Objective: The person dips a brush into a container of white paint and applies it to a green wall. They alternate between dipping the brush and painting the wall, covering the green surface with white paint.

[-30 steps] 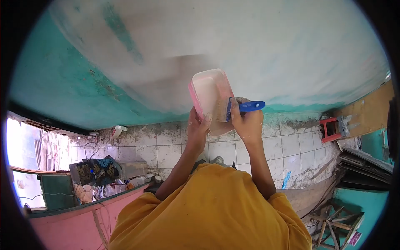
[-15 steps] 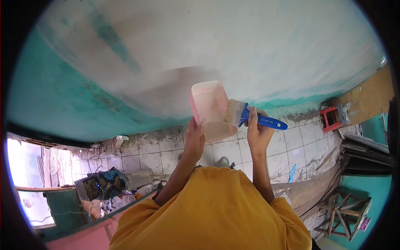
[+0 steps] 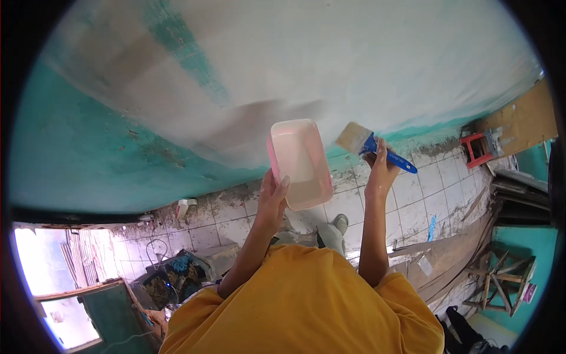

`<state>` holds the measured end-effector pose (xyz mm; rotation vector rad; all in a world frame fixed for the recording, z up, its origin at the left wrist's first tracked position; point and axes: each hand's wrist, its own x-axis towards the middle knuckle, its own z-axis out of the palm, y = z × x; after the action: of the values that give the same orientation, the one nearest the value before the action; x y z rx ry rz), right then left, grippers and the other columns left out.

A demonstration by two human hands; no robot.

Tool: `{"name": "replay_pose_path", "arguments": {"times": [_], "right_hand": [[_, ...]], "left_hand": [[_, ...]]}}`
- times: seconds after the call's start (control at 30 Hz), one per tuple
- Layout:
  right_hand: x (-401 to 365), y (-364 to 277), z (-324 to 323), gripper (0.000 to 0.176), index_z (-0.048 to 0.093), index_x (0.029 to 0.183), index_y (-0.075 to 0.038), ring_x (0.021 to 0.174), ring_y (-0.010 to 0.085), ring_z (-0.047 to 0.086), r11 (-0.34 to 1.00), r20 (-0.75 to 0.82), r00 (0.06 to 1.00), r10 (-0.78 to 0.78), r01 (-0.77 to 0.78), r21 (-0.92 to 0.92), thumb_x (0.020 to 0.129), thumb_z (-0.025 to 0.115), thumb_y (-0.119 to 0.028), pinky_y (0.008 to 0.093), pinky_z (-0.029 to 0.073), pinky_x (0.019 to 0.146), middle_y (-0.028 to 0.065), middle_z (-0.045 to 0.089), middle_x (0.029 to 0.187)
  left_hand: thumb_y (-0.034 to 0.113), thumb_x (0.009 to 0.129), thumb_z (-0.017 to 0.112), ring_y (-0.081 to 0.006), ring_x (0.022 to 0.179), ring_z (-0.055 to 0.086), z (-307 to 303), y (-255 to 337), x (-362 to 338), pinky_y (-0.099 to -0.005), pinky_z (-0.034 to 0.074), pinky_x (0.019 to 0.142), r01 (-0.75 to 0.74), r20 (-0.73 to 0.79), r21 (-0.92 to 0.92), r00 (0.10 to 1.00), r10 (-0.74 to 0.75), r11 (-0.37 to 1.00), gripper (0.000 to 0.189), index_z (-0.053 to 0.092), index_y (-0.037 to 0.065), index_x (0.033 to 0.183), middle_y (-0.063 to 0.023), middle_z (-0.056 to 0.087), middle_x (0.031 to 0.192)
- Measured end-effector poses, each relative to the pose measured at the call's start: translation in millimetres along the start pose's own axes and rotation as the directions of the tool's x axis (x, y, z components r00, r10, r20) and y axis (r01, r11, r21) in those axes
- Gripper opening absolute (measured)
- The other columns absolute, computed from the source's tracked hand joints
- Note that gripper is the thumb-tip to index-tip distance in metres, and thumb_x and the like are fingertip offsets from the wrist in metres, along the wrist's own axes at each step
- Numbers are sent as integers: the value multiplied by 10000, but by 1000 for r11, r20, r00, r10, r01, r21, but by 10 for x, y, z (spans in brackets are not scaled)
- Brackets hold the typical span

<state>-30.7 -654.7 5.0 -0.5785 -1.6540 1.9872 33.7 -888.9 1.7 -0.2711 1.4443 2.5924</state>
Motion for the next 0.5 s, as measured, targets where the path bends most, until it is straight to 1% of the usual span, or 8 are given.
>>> {"name": "replay_pose_path", "arguments": {"times": [0.07, 0.1, 0.2, 0.23, 0.27, 0.37, 0.47, 0.5], "right_hand": [[48, 239, 140, 400, 591, 1194, 47, 806, 137, 611, 970, 11, 997, 74, -74, 231, 996, 560, -299, 284, 553, 743, 134, 637, 1095], [74, 299, 220, 443, 511, 1293, 45, 944, 181, 630, 955, 29, 993, 117, -121, 270, 1012, 513, -297, 311, 560, 855, 159, 595, 1219], [258, 374, 540, 448, 475, 1329, 41, 1022, 229, 646, 881, 7, 982, 188, -172, 441, 1023, 468, -286, 326, 551, 916, 140, 586, 1260], [310, 336, 626, 446, 460, 1345, 38, 1122, 250, 620, 848, 38, 981, 190, -183, 497, 1032, 429, -279, 339, 516, 989, 121, 573, 1285], [347, 303, 723, 446, 460, 1345, 38, 1122, 250, 620, 846, 29, 981, 192, -180, 502, 1032, 429, -279, 339, 516, 989, 121, 573, 1285], [514, 345, 1012, 437, 448, 1355, 26, 1178, 238, 584, 794, 24, 998, -57, 31, 607, 1044, 406, -278, 344, 475, 1038, 140, 559, 1303], [593, 680, 1196, 454, 445, 1357, 30, 1177, 247, 586, 820, -18, 1000, -24, 30, 572, 1040, 441, -296, 351, 477, 1032, 152, 555, 1312], [609, 898, 1170, 494, 438, 1358, 39, 1172, 249, 588, 833, 0, 999, 33, -27, 552, 1026, 488, -323, 351, 468, 1040, 168, 552, 1305]], "left_hand": [[235, 954, 610, -180, 1240, 488, -150, 47, 7, -335, 396, 1038, 15, 4, 14, 1000, -15, 1000, 582, 338, -6, 1408, -111, 501, 1324], [230, 957, 603, -179, 1241, 488, -211, 83, 10, -337, 397, 1037, 17, -4, 3, 1000, -17, 1000, 571, 342, -6, 1407, -108, 505, 1320], [214, 964, 586, -179, 1247, 486, -406, 163, 34, -342, 394, 1042, 25, 13, -1, 1000, -25, 1000, 561, 337, -7, 1416, -107, 508, 1323], [203, 967, 576, -181, 1252, 485, -460, 176, 14, -345, 391, 1048, 25, 26, -5, 999, -25, 1000, 561, 329, -7, 1426, -108, 506, 1330], [203, 967, 576, -181, 1252, 485, -494, 194, -9, -345, 391, 1048, 30, 32, 2, 999, -30, 1000, 561, 329, -7, 1426, -108, 506, 1330], [200, 957, 579, -198, 1282, 465, -596, 240, -26, -359, 363, 1080, 26, 3, -31, 1000, -26, 999, 601, 305, -8, 1450, -117, 489, 1362], [206, 941, 592, -216, 1310, 440, -681, 228, -44, -374, 332, 1107, -4, -12, -49, 1000, 3, 999, 636, 294, -11, 1460, -119, 477, 1382], [212, 937, 595, -221, 1316, 433, -681, 253, -50, -377, 323, 1114, 3, -14, -35, 1000, -3, 999, 642, 296, -10, 1460, -116, 472, 1388]]}}
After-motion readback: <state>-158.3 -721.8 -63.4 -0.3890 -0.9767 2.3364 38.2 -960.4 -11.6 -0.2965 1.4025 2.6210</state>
